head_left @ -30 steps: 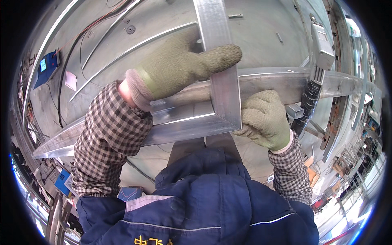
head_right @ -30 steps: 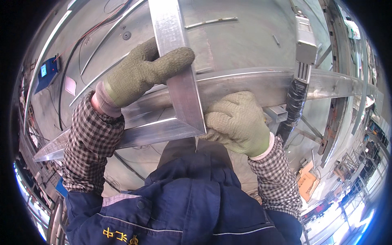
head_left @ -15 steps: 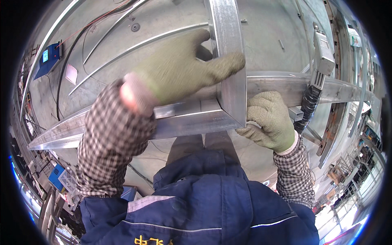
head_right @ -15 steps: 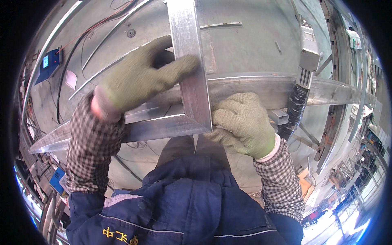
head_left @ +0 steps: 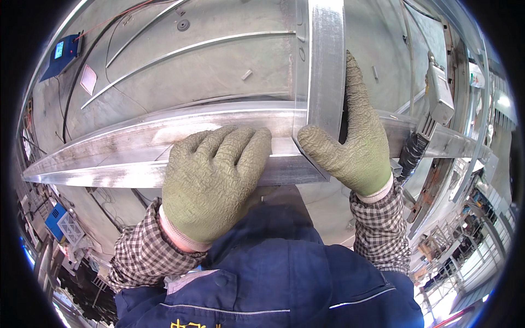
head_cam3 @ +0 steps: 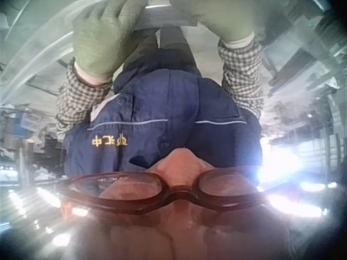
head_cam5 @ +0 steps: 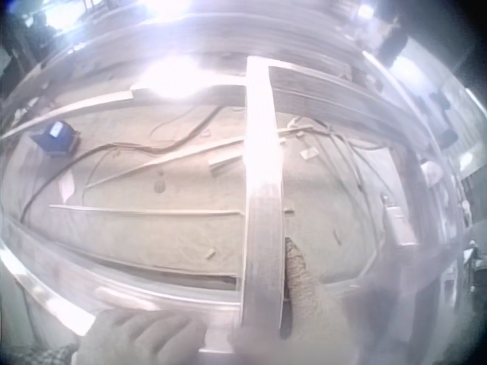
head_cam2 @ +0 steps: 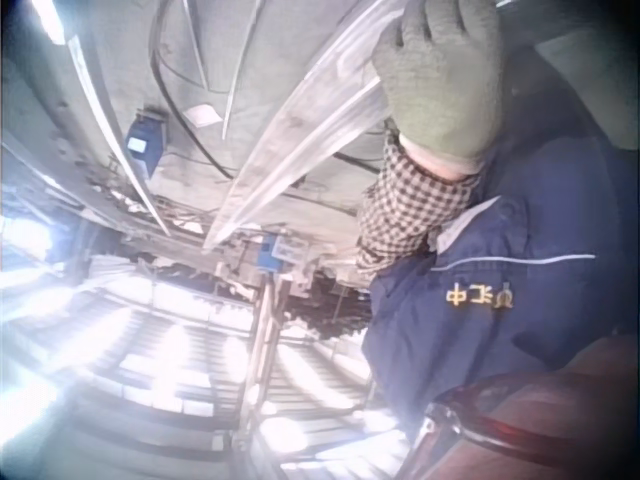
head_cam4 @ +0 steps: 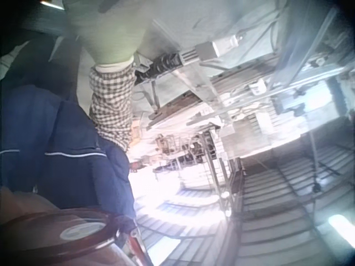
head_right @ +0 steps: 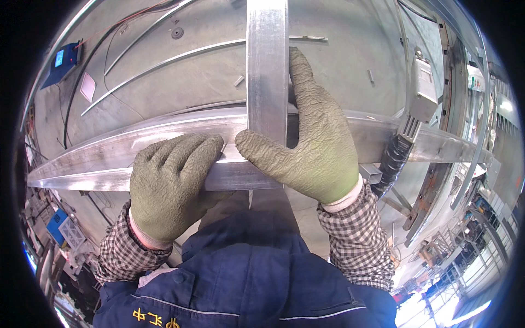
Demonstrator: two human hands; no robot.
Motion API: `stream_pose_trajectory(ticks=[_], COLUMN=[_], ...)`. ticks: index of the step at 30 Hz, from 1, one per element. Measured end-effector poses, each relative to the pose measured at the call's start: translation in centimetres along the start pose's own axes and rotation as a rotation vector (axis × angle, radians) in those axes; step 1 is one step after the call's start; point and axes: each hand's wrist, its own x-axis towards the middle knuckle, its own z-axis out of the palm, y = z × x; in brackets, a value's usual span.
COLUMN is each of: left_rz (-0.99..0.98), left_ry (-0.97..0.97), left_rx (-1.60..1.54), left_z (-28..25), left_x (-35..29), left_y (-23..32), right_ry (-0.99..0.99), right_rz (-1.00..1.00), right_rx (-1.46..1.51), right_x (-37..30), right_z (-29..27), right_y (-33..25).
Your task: The person aligns and welds metal frame components using a handheld welding torch, then measures the assembled frame with a tape measure. The person repeatedly positions metal bars, applies welds at joints, and checks dimensions before moving to the next section.
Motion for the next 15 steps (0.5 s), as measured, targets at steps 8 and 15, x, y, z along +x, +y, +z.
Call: stream_pose_trajectory(ticks=[8,15], left_rz=[0.007,0.023], left_ry=[0.054,0.111], left_rx=[0.009,0.005], left_z=[0.6,1.2], left_x=[-0.1,0.3], left_y=[0.1,0.9], right_ry=[-0.033,-0.028], right_rz=[0.079,-0.016], right_rx=[0.035,-0.033], right_x=[0.0,-0.1], right_z=[0.1,-0.2], right_y=[-0.3,0.0])
